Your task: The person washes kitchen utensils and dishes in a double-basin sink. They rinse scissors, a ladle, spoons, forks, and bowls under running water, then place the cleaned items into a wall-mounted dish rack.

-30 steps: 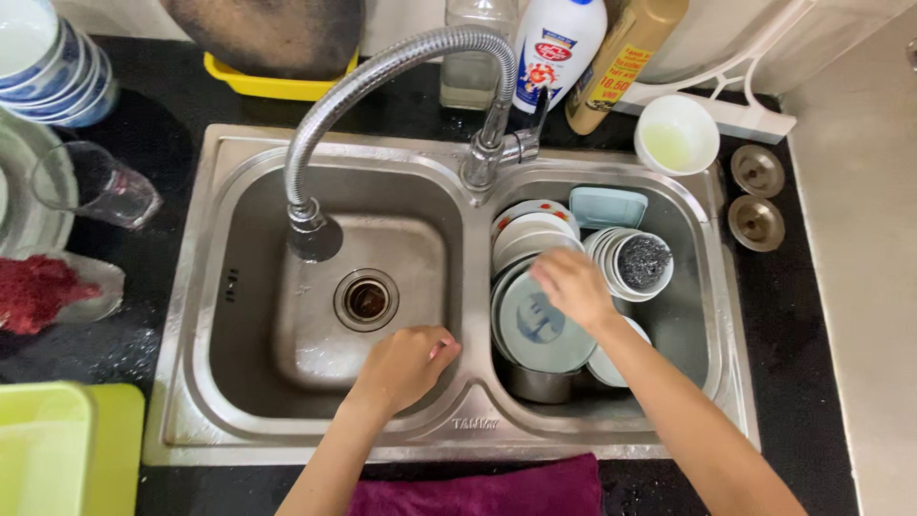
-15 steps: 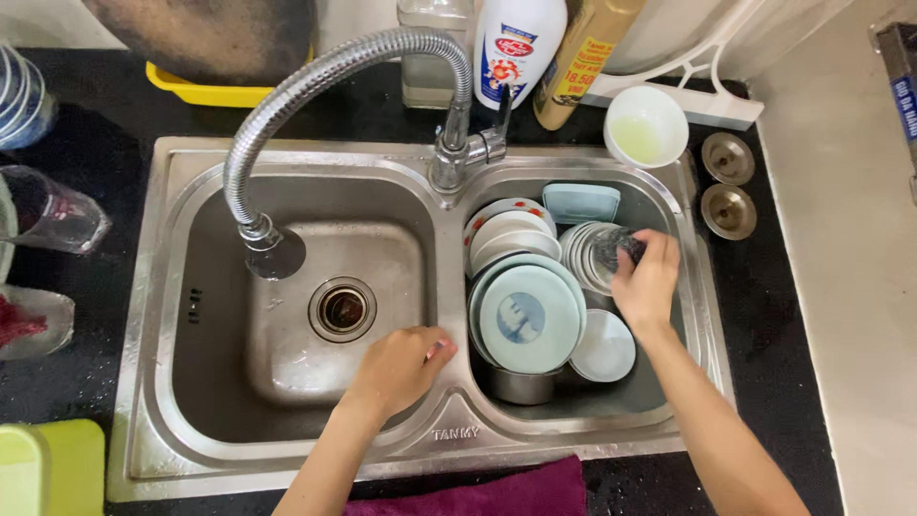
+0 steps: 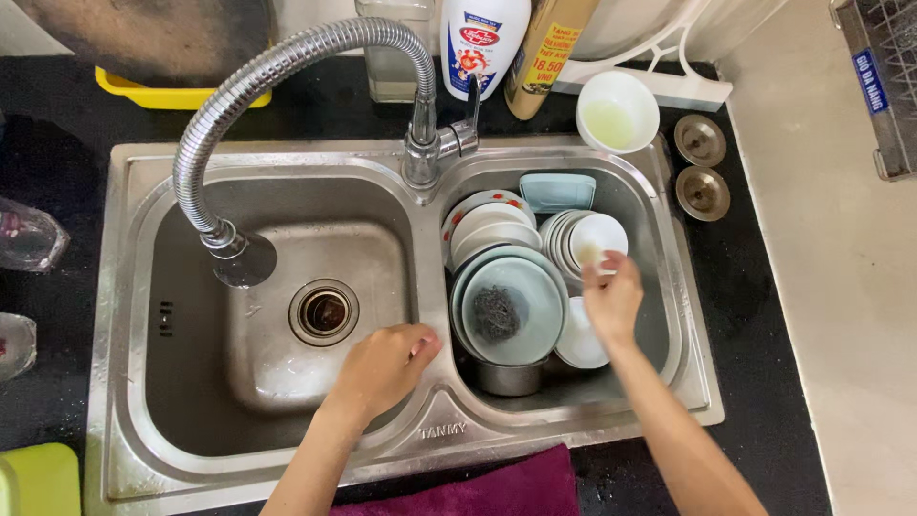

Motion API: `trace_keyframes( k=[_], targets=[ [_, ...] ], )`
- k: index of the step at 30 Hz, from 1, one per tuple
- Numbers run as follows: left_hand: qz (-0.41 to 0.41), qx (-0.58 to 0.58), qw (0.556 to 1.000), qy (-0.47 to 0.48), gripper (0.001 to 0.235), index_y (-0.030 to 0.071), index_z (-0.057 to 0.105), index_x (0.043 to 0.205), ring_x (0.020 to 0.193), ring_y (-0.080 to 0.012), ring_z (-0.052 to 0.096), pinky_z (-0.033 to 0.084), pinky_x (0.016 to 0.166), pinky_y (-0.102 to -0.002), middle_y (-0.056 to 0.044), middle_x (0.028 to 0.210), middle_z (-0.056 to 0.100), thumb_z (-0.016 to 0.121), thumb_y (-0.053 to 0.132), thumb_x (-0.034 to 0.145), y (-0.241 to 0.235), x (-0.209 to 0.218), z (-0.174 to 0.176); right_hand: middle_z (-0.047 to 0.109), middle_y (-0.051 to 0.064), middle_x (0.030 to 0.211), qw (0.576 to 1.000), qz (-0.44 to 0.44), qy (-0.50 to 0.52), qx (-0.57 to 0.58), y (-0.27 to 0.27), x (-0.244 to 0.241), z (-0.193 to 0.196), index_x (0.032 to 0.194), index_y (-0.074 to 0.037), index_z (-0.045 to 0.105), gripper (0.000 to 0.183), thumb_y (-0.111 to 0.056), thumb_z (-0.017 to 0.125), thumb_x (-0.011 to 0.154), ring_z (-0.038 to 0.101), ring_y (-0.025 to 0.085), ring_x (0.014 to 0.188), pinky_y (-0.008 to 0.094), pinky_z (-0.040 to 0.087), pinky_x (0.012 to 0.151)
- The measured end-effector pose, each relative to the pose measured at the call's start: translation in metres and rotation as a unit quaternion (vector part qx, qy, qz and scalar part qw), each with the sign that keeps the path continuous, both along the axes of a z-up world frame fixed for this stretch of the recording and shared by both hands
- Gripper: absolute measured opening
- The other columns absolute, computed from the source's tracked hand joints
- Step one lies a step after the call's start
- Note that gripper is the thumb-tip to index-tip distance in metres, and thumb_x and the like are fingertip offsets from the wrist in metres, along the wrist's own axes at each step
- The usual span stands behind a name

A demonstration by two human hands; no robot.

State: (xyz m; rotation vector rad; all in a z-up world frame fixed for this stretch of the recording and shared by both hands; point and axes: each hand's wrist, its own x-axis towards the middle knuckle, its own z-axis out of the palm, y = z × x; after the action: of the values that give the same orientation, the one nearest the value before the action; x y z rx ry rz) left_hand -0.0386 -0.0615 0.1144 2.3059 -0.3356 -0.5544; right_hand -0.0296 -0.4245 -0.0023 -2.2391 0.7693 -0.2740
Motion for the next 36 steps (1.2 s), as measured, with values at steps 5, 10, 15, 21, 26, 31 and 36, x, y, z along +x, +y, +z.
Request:
trace_keyframes(
  k=[5,10,15,21,26,31,36],
  targets=[
    [0.005,-0.009,1.0,0.0,0.022,0.015,0.077,0.094,0.087,-0.0339,0.072,0.056,0.077,-0.045,-0.009,0.094,0.078,0.063,0.032,0.092,0.0,-0.002,0.001,0.057,0.034,0.122,0.972,0.073,-0.025,-0.224,-0.061,0.029,-0.047,0.132,0.009,0.056,0.062,-0.025,0.08,0.087,0.058,0.05,0.114,0.052,0.049,0.097],
    [0.007,-0.004,1.0,0.003,0.022,0.016,0.076,0.093,0.087,-0.033,0.073,0.056,0.075,-0.045,-0.007,0.095,0.078,0.062,0.032,0.093,0.0,-0.004,0.0,0.052,0.036,0.131,0.965,0.025,0.168,-0.202,-0.057,0.042,-0.046,0.13,0.007,0.054,0.061,-0.029,0.077,0.087,0.062,0.052,0.11,0.054,0.054,0.091],
    [0.001,0.006,1.0,-0.008,0.022,0.016,0.076,0.094,0.087,-0.0335,0.072,0.056,0.075,-0.046,-0.009,0.095,0.077,0.063,0.033,0.093,0.001,-0.004,0.0,0.063,0.033,0.124,0.944,0.01,0.278,-0.176,-0.054,0.051,-0.025,0.128,0.007,0.051,0.06,-0.029,0.078,0.087,0.066,0.048,0.113,0.053,0.056,0.093],
    [0.001,0.0,1.0,-0.002,0.022,0.016,0.075,0.094,0.086,-0.0315,0.073,0.056,0.073,-0.046,-0.008,0.094,0.077,0.062,0.033,0.093,0.001,-0.006,0.002,0.064,0.036,0.118,0.975,-0.032,0.203,-0.085,-0.052,0.045,-0.025,0.124,0.012,0.042,0.058,-0.014,0.075,0.085,0.069,0.045,0.102,0.047,0.058,0.087],
    [0.0,0.009,1.0,-0.002,0.022,0.016,0.075,0.094,0.085,-0.0315,0.073,0.056,0.073,-0.046,-0.009,0.093,0.077,0.062,0.033,0.093,0.002,-0.007,0.004,0.068,0.036,0.101,0.982,-0.054,0.178,0.039,-0.052,0.044,-0.025,0.12,0.013,0.035,0.042,-0.002,0.058,0.09,0.071,0.035,0.064,0.04,0.057,0.053],
    [0.008,0.003,1.0,0.007,0.022,0.017,0.076,0.096,0.086,-0.0321,0.073,0.056,0.075,-0.046,-0.009,0.093,0.078,0.062,0.033,0.093,0.002,-0.008,0.003,0.06,0.019,0.091,0.987,-0.068,0.04,0.142,-0.047,0.043,-0.014,0.122,0.011,0.031,0.039,0.005,0.052,0.089,0.062,0.022,0.056,0.037,0.046,0.038],
    [0.054,-0.055,0.997,0.01,0.028,0.013,0.076,0.103,0.084,-0.03,0.075,0.057,0.074,-0.042,-0.01,0.096,0.078,0.062,0.035,0.094,0.007,-0.007,-0.008,0.063,0.016,0.085,0.984,-0.004,-0.024,0.174,-0.025,0.037,0.026,0.135,0.006,0.033,0.047,0.004,0.052,0.093,0.058,0.019,0.056,0.034,0.043,0.04]
  ],
)
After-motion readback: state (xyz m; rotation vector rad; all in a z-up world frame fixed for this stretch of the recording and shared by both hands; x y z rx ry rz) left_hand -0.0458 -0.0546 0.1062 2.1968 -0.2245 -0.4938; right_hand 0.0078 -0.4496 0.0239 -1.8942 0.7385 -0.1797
